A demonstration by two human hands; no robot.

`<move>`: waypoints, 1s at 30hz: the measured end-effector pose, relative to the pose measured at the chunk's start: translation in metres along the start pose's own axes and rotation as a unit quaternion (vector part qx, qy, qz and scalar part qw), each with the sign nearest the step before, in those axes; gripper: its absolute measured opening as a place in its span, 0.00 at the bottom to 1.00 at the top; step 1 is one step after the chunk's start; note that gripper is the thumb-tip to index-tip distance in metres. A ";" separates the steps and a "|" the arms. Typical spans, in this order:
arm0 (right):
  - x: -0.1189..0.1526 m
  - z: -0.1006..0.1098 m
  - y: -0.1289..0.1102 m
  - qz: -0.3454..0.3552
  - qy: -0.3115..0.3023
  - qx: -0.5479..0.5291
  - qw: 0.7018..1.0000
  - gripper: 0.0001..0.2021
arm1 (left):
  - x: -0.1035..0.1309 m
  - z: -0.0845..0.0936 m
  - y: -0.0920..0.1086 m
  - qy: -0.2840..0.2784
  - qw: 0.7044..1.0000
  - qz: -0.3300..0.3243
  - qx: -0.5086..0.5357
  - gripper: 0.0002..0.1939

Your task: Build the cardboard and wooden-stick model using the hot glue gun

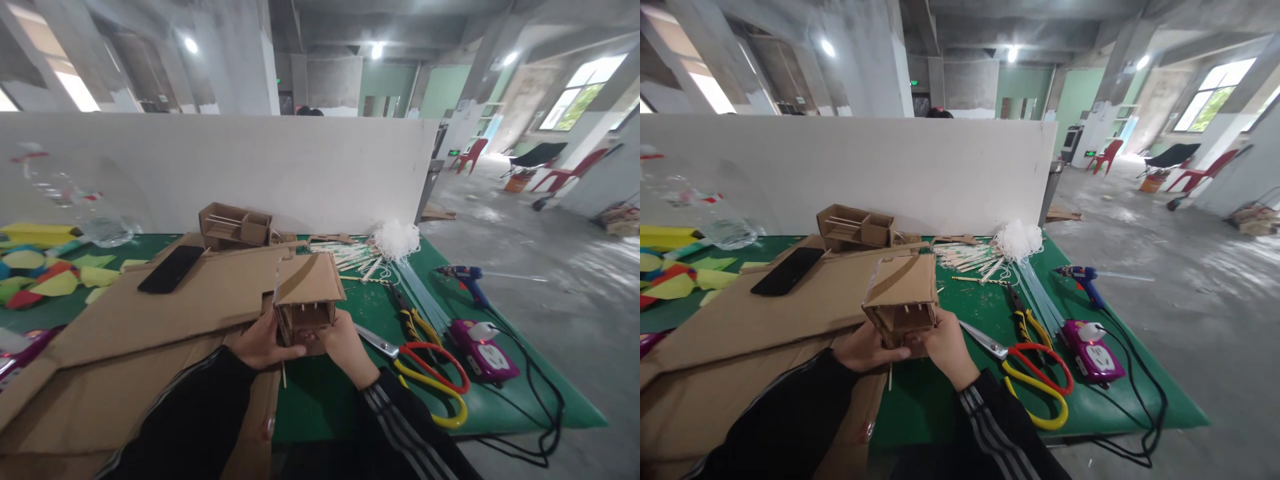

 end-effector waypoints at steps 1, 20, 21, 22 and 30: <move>0.000 0.001 0.000 0.004 0.001 0.010 1.000 0.05 | 0.000 0.000 0.000 -0.002 1.000 -0.002 0.000 0.37; -0.013 0.011 -0.008 0.056 -0.046 0.137 0.988 0.04 | 0.001 -0.001 -0.002 0.019 1.000 -0.014 0.010 0.46; -0.013 0.011 -0.007 0.057 -0.050 0.137 0.988 0.05 | 0.002 -0.001 -0.002 0.020 1.000 -0.013 0.010 0.46; -0.013 0.011 -0.007 0.058 -0.053 0.136 0.988 0.05 | 0.002 -0.001 -0.003 0.020 1.000 -0.011 0.010 0.47; -0.016 0.010 -0.014 0.068 -0.079 0.121 0.987 0.07 | 0.000 0.000 -0.001 0.010 1.000 -0.008 0.019 0.45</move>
Point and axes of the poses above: each hand's wrist, its own x-axis away from the middle knuckle, its own z-axis out of the back of the hand, y = z × x, the point moved 7 cm from there along -x, towards the middle knuckle, and after that the axes turned 8 degrees about -z, right-handed, at the moved point
